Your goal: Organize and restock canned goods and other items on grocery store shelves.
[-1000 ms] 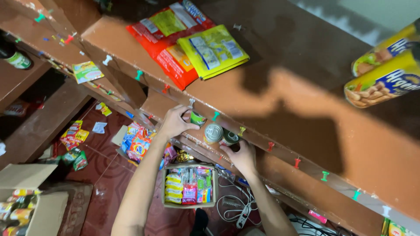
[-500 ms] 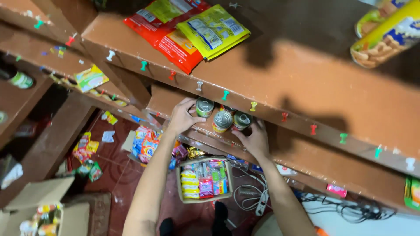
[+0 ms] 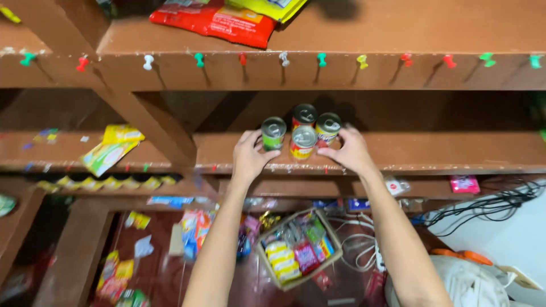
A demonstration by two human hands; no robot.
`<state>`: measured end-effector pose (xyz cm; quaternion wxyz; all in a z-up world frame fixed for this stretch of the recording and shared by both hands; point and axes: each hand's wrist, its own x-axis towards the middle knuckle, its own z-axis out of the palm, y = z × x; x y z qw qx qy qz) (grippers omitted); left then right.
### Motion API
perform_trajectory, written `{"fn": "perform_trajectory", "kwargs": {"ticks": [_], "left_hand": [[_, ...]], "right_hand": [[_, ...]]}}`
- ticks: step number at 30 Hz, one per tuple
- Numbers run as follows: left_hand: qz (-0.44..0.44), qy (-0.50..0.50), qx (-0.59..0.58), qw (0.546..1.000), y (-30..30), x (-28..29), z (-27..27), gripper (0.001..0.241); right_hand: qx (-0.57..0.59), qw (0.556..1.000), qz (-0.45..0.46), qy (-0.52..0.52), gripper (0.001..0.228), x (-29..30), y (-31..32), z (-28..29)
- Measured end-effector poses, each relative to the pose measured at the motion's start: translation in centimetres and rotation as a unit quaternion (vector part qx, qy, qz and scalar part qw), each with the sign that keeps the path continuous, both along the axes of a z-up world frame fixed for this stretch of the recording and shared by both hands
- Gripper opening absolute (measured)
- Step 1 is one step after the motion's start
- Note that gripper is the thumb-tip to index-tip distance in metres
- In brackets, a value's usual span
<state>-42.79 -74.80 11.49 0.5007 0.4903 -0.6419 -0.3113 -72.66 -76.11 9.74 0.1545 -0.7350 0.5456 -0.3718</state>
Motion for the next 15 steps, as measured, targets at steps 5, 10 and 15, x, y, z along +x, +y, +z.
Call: {"fn": "perform_trajectory", "kwargs": {"ticks": [5,10,15], "left_hand": [[0.018,-0.001,0.004,1.0,-0.5,0.7,0.0,0.066],[-0.004,-0.028,-0.026,0.999,-0.1,0.4,-0.2,0.066],[0.019,-0.054,-0.033,0.998,0.6,0.5,-0.4,0.069]], "right_hand": [[-0.027,1.0,0.01,-0.008,0.058,0.4,-0.3,1.4],[-0.006,1.0,0.001,-0.008,0.058,-0.1,0.1,0.3],[-0.023,0.999,0.029,-0.004,0.057,-0.7,-0.3,-0.3]]}}
